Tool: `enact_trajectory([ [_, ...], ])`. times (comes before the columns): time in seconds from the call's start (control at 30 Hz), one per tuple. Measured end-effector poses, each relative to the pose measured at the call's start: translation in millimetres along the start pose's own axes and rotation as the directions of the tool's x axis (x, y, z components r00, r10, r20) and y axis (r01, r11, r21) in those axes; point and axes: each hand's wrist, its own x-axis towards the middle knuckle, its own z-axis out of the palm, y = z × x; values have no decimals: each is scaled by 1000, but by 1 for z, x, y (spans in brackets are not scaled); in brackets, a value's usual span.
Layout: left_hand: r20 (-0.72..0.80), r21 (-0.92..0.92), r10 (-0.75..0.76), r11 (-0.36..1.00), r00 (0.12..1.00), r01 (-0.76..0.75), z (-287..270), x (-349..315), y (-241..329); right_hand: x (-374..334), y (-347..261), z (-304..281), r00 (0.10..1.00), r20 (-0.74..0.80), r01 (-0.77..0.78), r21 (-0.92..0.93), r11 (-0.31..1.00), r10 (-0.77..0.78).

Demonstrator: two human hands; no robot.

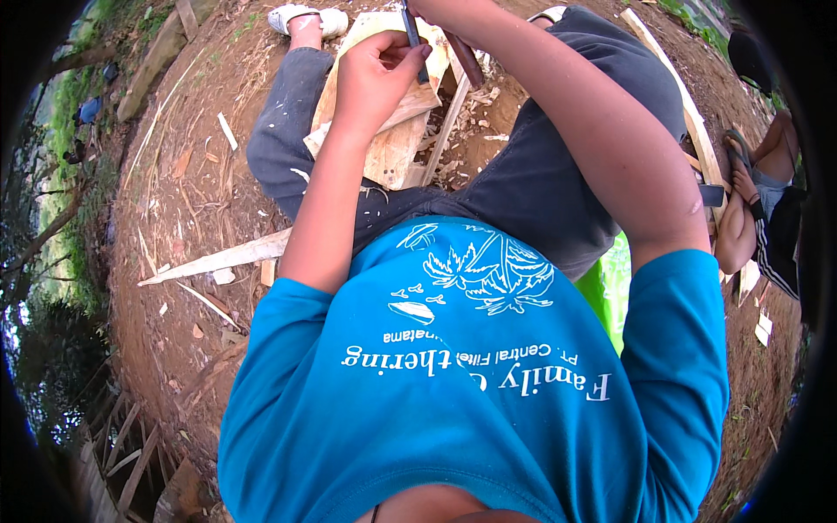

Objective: The person carves and shapes a piece of wood using a chisel and a hammer, striking the tool to remove material.

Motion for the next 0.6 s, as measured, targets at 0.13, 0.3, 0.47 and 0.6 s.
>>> enact_trajectory([
  [0.13, 68, 147, -29, 989, 997, 19, -4, -2, 2, -5, 18, 6, 990, -77, 119, 3, 993, -119],
  [0.3, 186, 237, -21, 971, 982, -24, -6, 3, -11, -10, 27, 0, 998, -63, 19, -75, 997, -23],
  [0.47, 71, -17, 47, 999, 996, -46, -12, 16, -20, 0, -1, -3, 989, -138, 61, -2, 998, -61],
  [0.6, 26, -217, 71, 974, 997, -63, -15, 19, -29, 1, -17, 7, 985, -175, 7, 60, 998, 4],
])
